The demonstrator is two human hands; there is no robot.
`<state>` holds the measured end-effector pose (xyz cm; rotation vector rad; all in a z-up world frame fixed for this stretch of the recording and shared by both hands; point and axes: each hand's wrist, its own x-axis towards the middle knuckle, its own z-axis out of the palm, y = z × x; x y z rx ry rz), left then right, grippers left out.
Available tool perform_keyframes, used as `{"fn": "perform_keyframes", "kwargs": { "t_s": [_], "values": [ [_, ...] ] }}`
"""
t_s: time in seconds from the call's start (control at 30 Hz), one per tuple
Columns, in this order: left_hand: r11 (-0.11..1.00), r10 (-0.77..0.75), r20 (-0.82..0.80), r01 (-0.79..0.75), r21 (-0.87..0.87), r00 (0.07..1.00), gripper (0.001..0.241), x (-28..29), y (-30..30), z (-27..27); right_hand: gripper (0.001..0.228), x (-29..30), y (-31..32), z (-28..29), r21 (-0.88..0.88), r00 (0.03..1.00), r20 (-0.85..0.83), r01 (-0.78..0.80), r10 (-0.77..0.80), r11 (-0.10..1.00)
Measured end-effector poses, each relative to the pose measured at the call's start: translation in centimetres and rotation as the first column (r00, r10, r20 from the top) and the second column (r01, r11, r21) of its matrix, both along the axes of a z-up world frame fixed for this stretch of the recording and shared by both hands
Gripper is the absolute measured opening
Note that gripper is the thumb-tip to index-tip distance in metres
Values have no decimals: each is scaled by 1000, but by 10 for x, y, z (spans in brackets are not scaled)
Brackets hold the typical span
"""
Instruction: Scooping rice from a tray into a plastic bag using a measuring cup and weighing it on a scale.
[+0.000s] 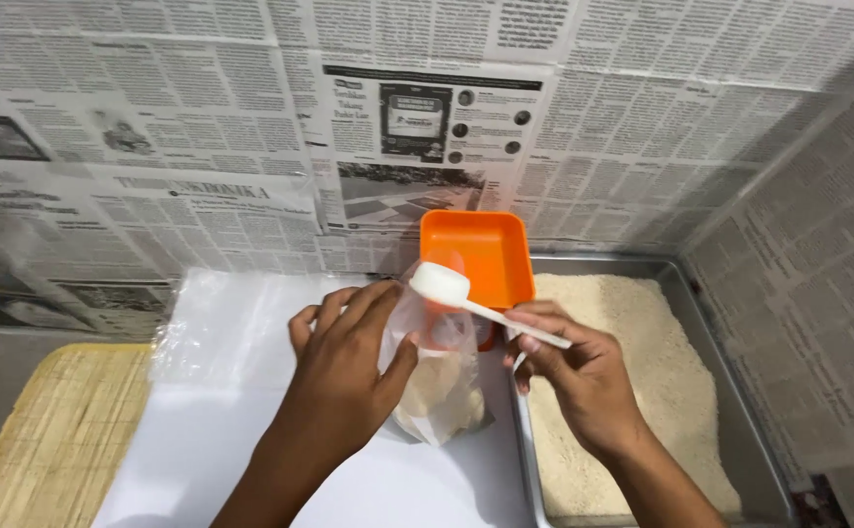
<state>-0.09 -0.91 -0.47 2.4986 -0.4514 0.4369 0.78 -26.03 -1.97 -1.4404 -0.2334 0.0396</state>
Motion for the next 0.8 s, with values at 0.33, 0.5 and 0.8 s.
{"fn": "perform_keyframes", "kwargs": {
  "t_s": [0.33,0.5,0.8],
  "values": [
    [810,-431,399,542,-225,809,33,-52,-88,-36,21,34,-91,-24,-326,801,408,577,-439,749],
    [773,-625,82,630,-70,776,55,-57,-124,-105,17,50,-134,-60,-521,797,307,598,-520,609],
    [839,-520,-241,543,34,820,75,-36,-120,-172,20,55,-183,-120,-878,935,176,290,-308,380]
  ]
}}
